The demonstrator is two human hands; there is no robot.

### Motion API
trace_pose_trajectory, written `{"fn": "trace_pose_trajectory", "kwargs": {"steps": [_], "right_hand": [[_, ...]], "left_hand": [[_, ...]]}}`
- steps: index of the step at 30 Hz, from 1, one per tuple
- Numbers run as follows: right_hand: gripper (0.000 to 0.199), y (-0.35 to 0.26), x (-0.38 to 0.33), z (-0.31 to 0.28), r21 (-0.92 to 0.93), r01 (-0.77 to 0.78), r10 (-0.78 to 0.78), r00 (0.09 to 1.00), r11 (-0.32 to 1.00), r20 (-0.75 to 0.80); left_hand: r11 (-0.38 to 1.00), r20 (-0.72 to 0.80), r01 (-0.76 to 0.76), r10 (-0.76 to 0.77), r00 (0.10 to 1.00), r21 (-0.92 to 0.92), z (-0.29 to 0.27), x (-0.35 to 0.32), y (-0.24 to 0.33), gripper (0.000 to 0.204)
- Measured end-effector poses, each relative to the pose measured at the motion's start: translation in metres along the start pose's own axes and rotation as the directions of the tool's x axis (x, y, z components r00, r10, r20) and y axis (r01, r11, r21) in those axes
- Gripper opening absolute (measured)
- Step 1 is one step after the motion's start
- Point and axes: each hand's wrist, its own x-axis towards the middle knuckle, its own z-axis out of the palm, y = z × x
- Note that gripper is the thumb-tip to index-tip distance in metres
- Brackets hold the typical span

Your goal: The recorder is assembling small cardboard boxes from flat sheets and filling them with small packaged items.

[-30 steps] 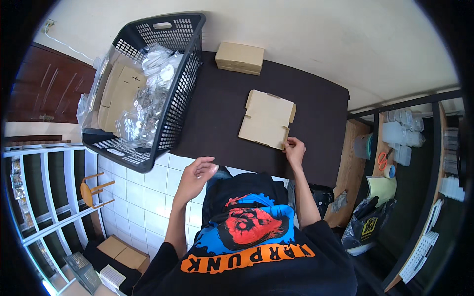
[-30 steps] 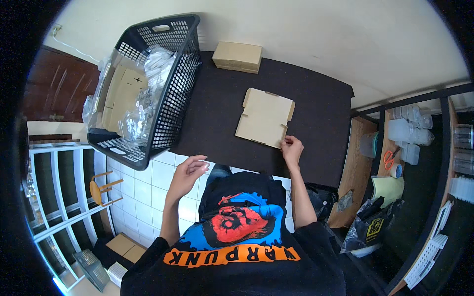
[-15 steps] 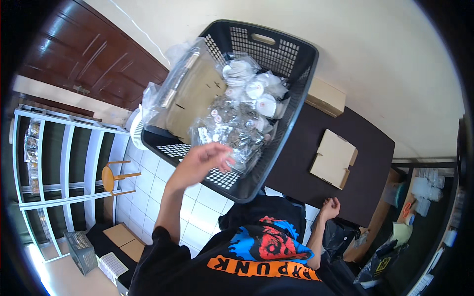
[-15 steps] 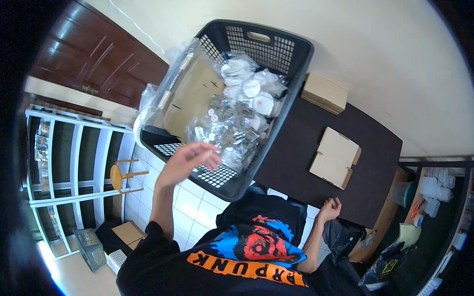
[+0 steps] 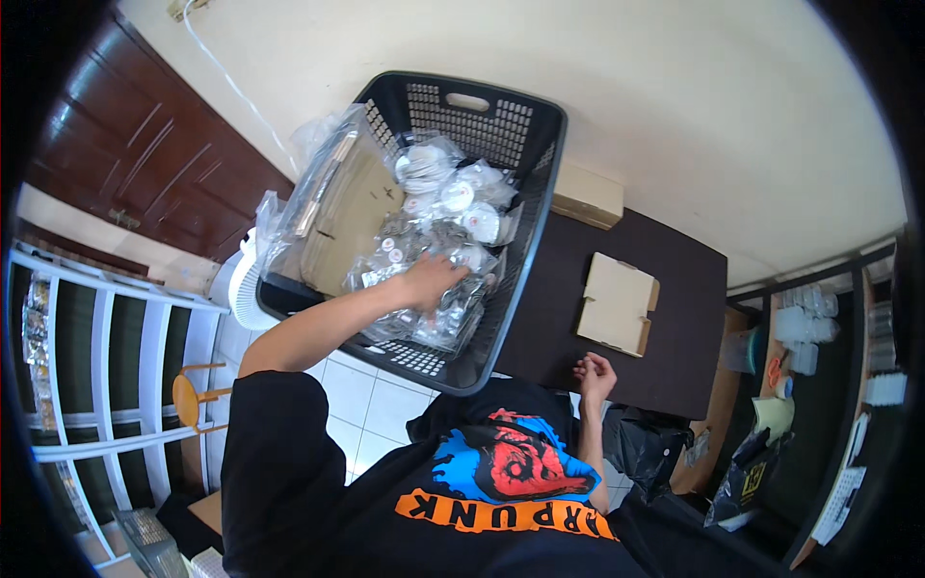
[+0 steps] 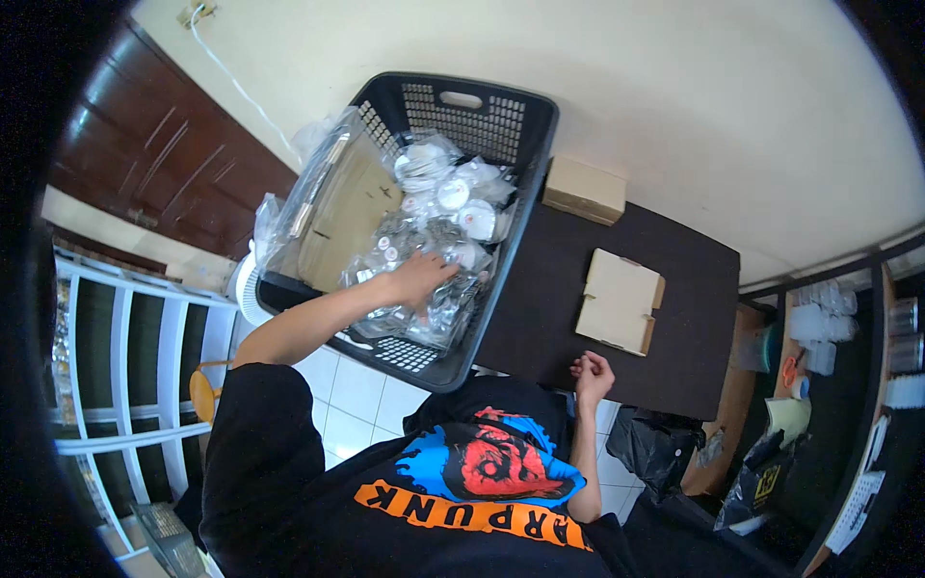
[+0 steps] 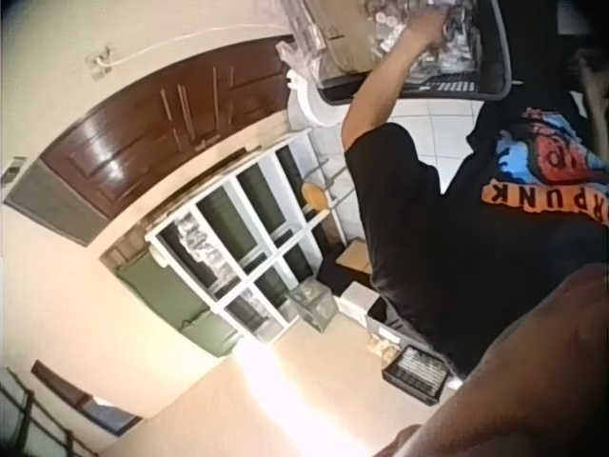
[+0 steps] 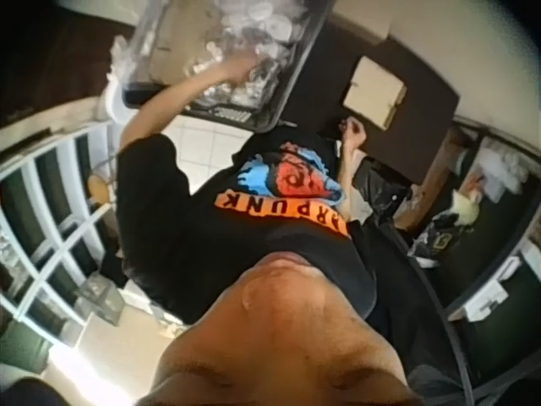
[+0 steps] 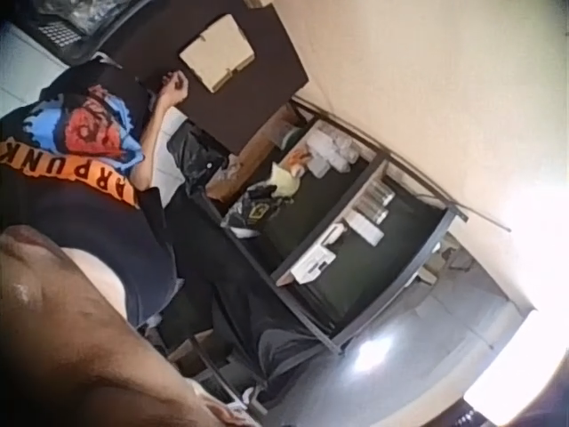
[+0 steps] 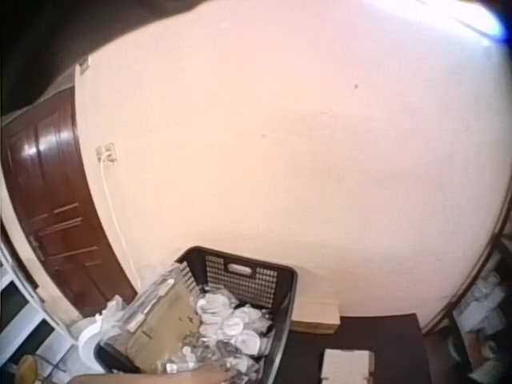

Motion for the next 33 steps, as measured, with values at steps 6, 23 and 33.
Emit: {"fn": "trace_pose_trajectory", "kwargs": {"steps": [6,23,33], "right_hand": [[0.010,-0.024,-0.018,0.004,-0.070,0.052,-0.045,0.994,0.996,0.099],[0.049,-0.296,-0.033,0.018,0.515,-0.258,-0.252,0.644,0.817,0.722],[0.032,-0.318,0.025,-0.034,0.345,0.340,-0.485,0.609,0.875,0.628]], "left_hand": [[0.944,0.009,0.190,-0.195,0.981,-0.270,-0.024,-0.019,-0.037,0.058],[0.998,-0.987,0.029,-0.061,0.150,-0.058,-0.136,0.017,0.261,0.019],[-0.120,-0.395,-0.592,-0.638,0.661,-0.797,-0.069,0.095,0.341,0.085]]}}
